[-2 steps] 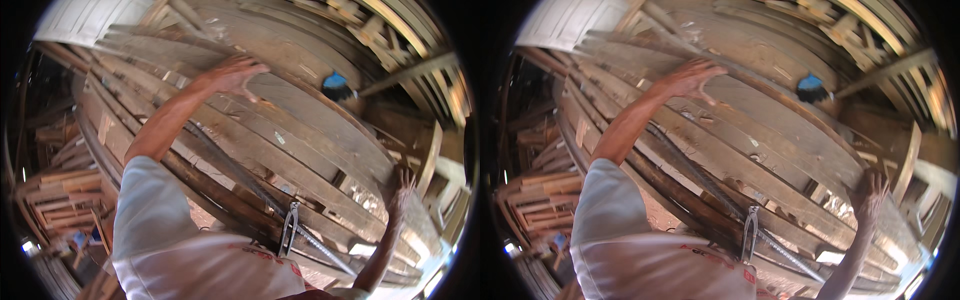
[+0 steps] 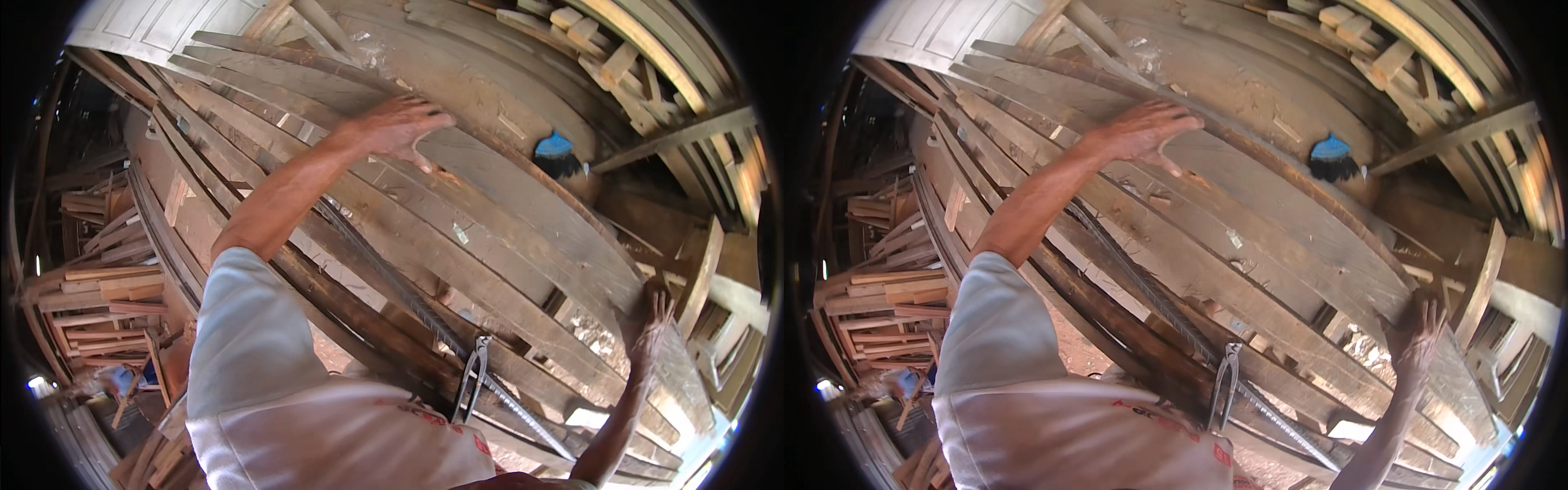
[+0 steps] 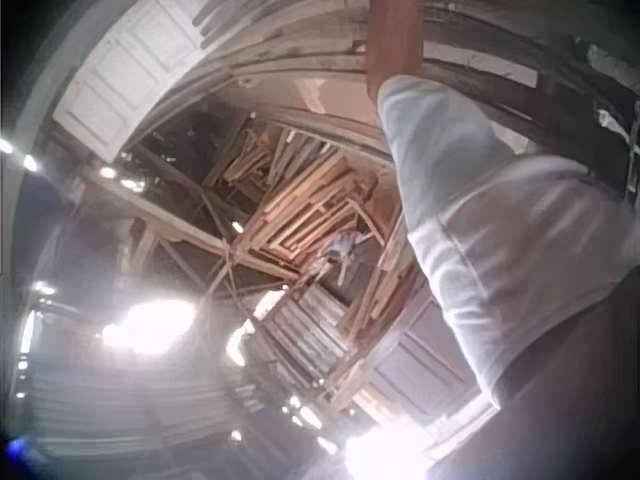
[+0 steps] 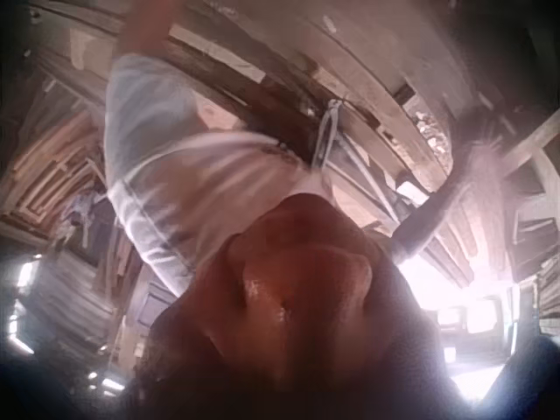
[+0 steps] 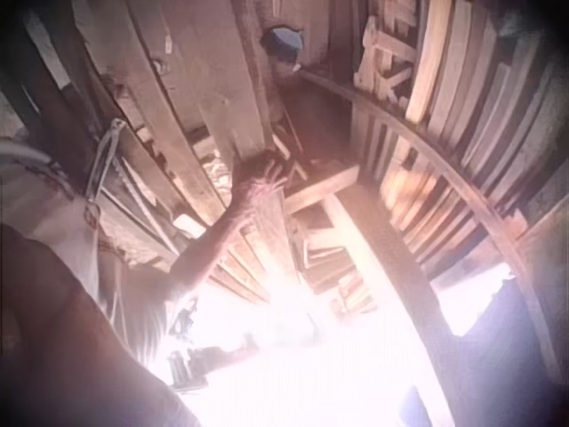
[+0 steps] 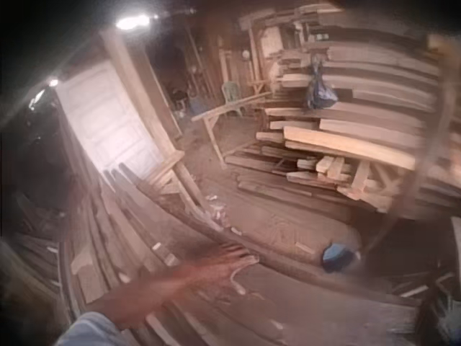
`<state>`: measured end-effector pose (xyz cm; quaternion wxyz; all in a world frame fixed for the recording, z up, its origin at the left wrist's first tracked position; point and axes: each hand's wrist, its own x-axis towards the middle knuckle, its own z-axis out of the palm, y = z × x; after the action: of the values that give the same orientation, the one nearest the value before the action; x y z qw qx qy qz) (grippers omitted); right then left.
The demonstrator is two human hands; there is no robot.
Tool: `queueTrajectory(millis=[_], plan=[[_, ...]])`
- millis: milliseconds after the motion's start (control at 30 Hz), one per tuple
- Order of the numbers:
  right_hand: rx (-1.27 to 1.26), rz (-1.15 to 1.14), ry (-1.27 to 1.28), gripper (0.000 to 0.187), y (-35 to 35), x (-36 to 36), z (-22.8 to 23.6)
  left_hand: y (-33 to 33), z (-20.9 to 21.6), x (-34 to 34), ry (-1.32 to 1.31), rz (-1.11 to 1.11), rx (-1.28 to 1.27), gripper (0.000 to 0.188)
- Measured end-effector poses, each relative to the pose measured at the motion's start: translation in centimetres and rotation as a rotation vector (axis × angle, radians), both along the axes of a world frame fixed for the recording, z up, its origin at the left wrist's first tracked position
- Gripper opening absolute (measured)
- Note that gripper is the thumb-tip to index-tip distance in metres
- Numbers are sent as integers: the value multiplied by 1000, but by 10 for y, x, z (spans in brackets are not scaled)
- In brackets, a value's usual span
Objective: The person uses a claw hammer to pry apart and break down a wooden structure, likely a pallet or frame, in a cluttered workshop. They repeatedly strike and lever the wood to separate pieces, then move the broken components aside.
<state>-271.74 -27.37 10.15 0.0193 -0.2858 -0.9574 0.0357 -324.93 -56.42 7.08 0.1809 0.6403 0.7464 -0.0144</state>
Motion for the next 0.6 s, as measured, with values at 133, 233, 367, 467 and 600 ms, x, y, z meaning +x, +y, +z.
queueTrajectory(millis=[133, 233, 367, 467, 600], plan=[[-30, 15, 124, 85, 5, 2, 14, 5, 19, 8, 30, 14, 31, 103], [-13, -60, 143, 86, 12, -4, 20, 19, 38, -1, 71, 35, 64, 103], [-48, -104, 107, 86, 29, -2, 8, 38, 43, -10, -51, 55, 45, 102], [-187, -3, 81, 84, 37, -9, -24, 8, -21, -22, 183, 47, 186, 103], [-90, -41, 95, 81, 18, -17, -14, 24, -16, -23, 200, 94, 67, 102]])
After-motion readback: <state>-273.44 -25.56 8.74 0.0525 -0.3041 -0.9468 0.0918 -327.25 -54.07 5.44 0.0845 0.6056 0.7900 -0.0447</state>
